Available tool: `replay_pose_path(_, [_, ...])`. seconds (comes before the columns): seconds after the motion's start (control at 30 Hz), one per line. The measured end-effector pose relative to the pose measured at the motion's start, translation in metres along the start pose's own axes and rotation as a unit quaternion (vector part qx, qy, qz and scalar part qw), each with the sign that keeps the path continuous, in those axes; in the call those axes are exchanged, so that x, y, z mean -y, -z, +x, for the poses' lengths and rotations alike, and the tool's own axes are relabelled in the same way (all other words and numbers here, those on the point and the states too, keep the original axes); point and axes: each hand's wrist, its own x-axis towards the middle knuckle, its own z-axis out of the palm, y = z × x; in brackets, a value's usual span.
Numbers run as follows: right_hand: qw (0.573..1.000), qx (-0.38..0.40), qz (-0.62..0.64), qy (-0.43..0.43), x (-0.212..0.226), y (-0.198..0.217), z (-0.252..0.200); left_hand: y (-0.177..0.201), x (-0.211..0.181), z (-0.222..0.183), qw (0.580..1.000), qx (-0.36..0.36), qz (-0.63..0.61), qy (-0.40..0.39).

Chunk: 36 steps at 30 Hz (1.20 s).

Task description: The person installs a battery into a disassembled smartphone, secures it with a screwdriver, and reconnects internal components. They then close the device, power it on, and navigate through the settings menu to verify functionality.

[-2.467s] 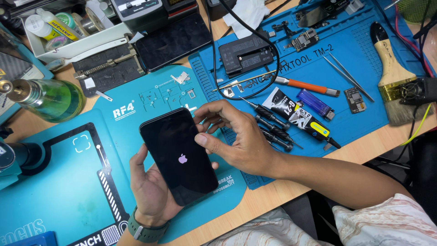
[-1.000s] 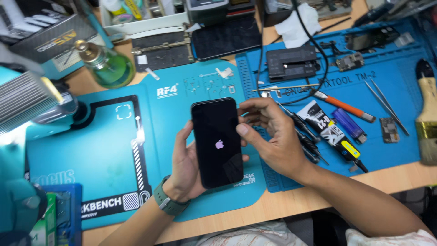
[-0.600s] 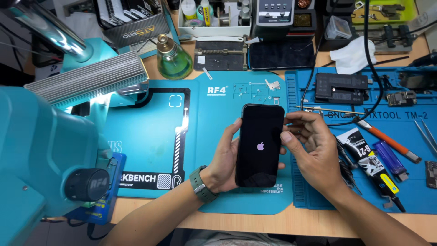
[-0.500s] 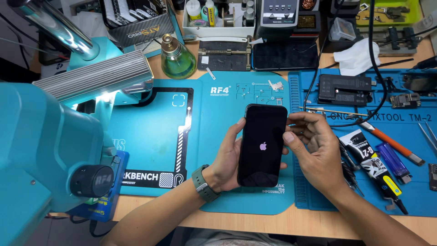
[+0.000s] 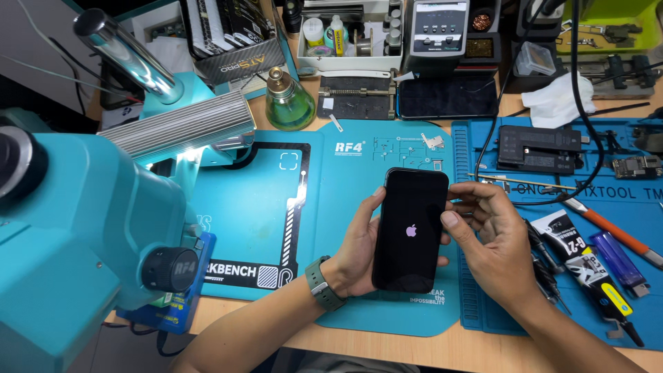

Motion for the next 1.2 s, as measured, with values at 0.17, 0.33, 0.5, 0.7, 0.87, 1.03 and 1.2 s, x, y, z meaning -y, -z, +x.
replay_pose_path(0.17, [1.000, -0.003, 0.011, 0.005, -0.002, 0.000, 0.000, 0.004, 0.001, 0.002, 0.999, 0.035, -0.019, -0.001])
replay_pose_path(0.33, [1.000, 0.000, 0.019, -0.014, 0.003, -0.004, -0.001, 0.009, 0.001, 0.001, 0.998, 0.054, -0.031, -0.010])
replay_pose_path(0.5, [0.941, -0.136, -0.101, 0.292, -0.018, 0.002, -0.012, 0.004, -0.004, 0.001, 0.996, 0.079, -0.026, -0.038])
replay_pose_path(0.7, [0.846, 0.341, 0.409, 0.006, 0.052, 0.027, -0.039, -0.008, -0.015, 0.003, 0.998, -0.003, 0.001, -0.067])
replay_pose_path(0.87, [0.814, 0.472, 0.316, -0.121, 0.069, 0.051, -0.022, -0.014, -0.021, 0.005, 0.996, -0.052, 0.006, -0.071])
replay_pose_path(1.03, [0.810, 0.432, 0.361, -0.164, 0.053, 0.067, -0.022, -0.016, -0.024, 0.009, 0.994, -0.086, 0.002, -0.061])
replay_pose_path(1.2, [0.779, 0.421, 0.417, -0.205, 0.042, 0.069, -0.015, -0.013, -0.025, 0.010, 0.993, -0.087, 0.030, -0.077])
